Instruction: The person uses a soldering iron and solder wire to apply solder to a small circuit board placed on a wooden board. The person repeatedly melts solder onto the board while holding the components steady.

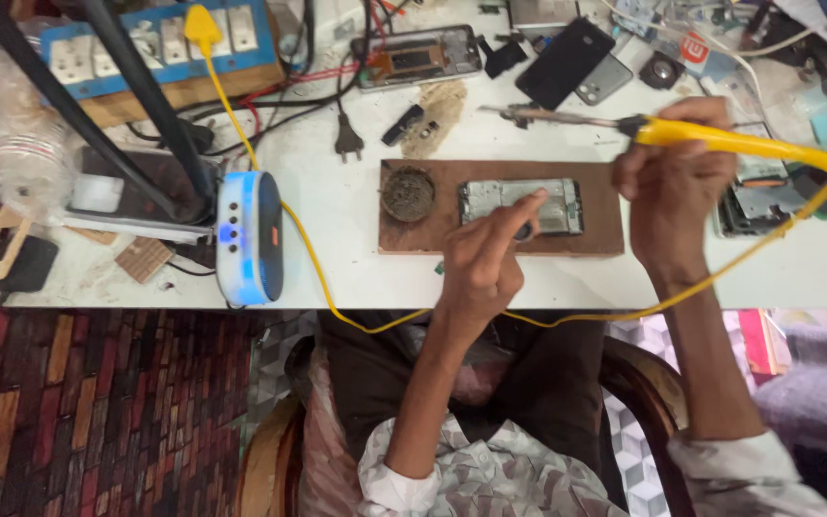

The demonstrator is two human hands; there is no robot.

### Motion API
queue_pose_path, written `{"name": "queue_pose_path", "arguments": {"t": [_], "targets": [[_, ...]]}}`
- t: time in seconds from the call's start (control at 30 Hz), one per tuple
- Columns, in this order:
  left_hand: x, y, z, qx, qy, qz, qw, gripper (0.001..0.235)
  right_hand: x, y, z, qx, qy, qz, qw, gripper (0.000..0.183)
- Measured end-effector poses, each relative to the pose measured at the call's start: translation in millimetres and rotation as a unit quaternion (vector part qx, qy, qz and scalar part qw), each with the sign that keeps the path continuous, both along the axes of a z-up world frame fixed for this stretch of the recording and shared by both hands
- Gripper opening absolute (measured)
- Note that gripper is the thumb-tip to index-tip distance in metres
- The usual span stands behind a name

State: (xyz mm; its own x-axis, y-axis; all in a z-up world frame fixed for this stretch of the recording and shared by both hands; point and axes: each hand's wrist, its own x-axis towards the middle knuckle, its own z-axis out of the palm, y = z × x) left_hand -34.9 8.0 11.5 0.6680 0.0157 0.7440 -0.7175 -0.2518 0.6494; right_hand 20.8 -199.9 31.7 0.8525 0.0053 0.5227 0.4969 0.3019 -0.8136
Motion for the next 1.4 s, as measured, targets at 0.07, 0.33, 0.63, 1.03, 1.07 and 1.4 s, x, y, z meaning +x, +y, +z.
{"name": "queue_pose_path", "arguments": {"t": [0.07,0.33,0.63,1.03,1.07,1.4], "targets": [[-0.4,0.8,-4.4,-0.016,-0.022,0.0,1.0,0.051,-25.3,-16.7,-5.4,0.051,0.016,-0.036,0.998,0.033],[2.1,-6.5,-18.6,-0.09,-0.004,0.008,0.996,0.043,-100.4,-31.1,-43.2,0.144,0.101,-0.133,0.975,0.033],[-0.9,-6.1,-18.7,-0.125,0.061,-0.061,0.988,0.023,-123.8,-33.2,-63.7,0.184,0.129,-0.13,0.966,0.033],[1.5,-1.7,-28.9,-0.148,0.091,-0.044,0.984,0.023,-130.3,-33.2,-62.6,0.19,0.141,-0.116,0.965,0.033],[0.4,-0.4,-29.4,-0.169,0.102,-0.041,0.98,0.025,-130.8,-32.8,-62.4,0.194,0.144,-0.116,0.963,0.033],[1.9,3.0,-33.6,-0.153,0.073,-0.062,0.984,0.028,-131.7,-38.4,-66.7,0.195,0.134,-0.127,0.963,0.035]]}}
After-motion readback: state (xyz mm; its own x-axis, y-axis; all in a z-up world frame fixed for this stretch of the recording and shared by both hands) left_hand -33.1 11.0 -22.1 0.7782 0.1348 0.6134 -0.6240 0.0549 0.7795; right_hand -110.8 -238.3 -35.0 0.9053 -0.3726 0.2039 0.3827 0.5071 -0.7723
